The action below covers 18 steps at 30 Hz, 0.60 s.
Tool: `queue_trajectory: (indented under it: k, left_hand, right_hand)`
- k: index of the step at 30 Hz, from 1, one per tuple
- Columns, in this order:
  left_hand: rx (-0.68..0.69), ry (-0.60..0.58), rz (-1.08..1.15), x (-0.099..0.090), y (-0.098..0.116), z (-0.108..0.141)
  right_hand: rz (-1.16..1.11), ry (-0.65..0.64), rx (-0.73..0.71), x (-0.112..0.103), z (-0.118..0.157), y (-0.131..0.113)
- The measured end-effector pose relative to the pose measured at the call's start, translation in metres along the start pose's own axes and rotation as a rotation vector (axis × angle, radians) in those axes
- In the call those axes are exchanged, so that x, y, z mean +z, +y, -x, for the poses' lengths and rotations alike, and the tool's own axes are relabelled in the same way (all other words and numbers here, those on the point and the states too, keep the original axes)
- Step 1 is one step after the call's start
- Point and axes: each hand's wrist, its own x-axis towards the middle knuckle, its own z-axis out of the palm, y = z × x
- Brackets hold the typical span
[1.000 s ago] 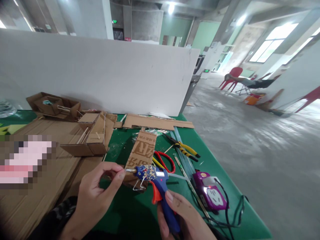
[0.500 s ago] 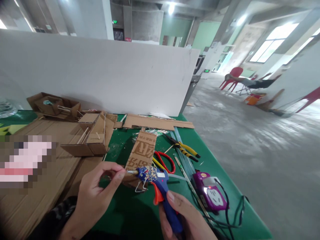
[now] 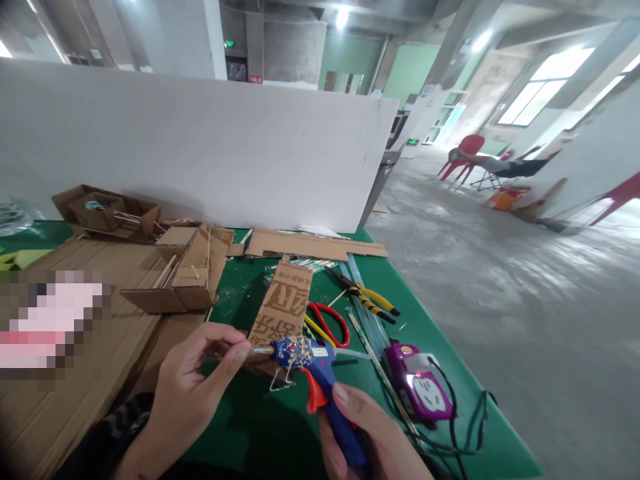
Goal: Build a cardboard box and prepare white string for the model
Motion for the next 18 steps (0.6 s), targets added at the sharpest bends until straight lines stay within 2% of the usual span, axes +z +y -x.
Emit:
queue_trajectory:
  k: [6, 12, 18]
  left_hand:
    - [-0.072, -0.032, 0.086, -0.0007, -0.0013, -0.0002]
    - [-0.037, -0.077, 0.085, 0.0003, -0.0051, 0.0009]
    - [-0.024, -0.044, 0.093, 0.0017, -0.0062, 0.0011]
  right_hand:
    - [-0.027, -0.006, 0.001, -0.0013, -0.0003, 0.0021]
    - [-0.037, -0.017, 0.001, -0.0009, 0.0003, 0.0014]
    - [-0.035, -0.013, -0.005, -0.0005, -0.0012, 0.0031]
